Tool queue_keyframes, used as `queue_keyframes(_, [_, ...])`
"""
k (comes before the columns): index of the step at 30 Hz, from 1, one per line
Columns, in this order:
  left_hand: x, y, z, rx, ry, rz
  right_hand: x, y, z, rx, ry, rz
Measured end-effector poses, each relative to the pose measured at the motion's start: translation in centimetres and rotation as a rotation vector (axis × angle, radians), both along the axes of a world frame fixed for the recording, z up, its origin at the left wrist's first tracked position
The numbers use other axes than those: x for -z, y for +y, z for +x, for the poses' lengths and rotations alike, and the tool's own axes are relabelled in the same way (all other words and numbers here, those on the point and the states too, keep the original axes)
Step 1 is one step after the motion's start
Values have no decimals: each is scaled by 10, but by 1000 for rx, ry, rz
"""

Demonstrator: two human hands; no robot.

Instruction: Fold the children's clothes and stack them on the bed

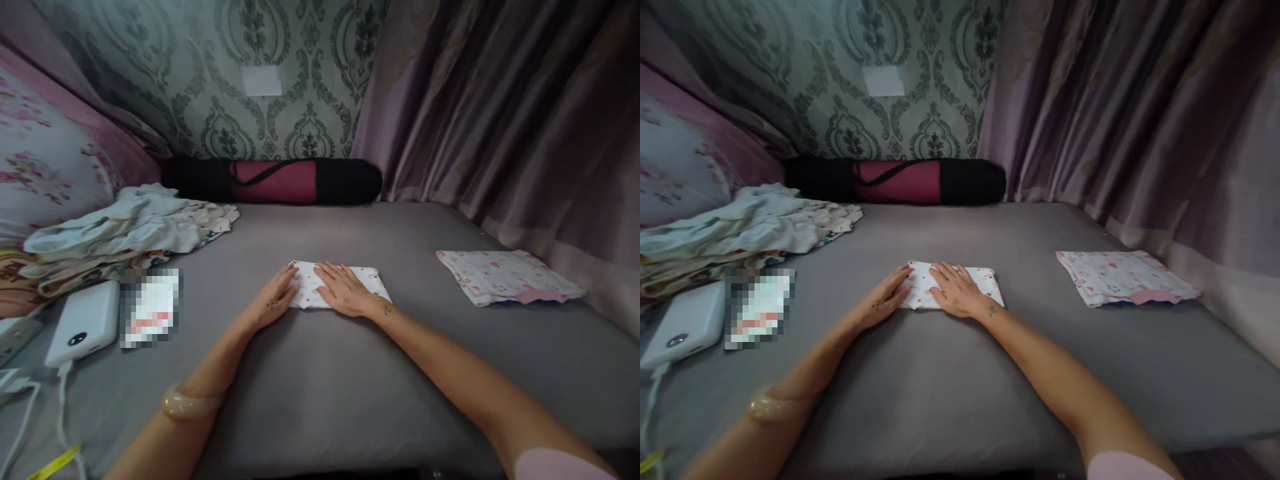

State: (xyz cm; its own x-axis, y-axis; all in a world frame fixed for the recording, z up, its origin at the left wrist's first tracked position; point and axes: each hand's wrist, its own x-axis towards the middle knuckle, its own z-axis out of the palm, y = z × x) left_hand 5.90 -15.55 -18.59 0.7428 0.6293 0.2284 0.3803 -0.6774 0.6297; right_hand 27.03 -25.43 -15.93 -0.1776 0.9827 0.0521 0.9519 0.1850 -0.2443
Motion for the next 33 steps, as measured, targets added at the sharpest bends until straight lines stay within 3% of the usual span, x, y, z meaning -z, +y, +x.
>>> queue_keyframes(3, [-8,0,0,-116,-77,-93,-17,13,-6,21,-6,-61])
queue_keyframes(5, [-12,2,-1,-218,-111,-141,-21,25,-16,34,-12,-13])
queue_keyframes(8, [-13,5,-3,-335,-135,-166,-9,38,-32,19,-20,67])
queue_keyframes(12, [-9,9,-5,-405,-167,-164,10,42,-37,10,-44,53])
queue_keyframes(16, [-6,12,-7,-440,-198,-176,0,48,-38,2,-53,-20])
queue_keyframes(19, [-6,13,-6,-435,-226,-163,-8,56,-55,50,-53,11])
queue_keyframes(22, [-6,13,-7,-416,-239,-160,1,61,-81,92,-39,75])
queue_keyframes(26, [-5,13,-8,-432,-227,-142,18,63,-98,87,14,35])
queue_keyframes(30, [-3,12,-7,-404,-215,-89,3,57,-81,45,170,-30])
queue_keyframes(33, [-5,6,-4,-378,-199,-25,-16,38,-51,59,173,19])
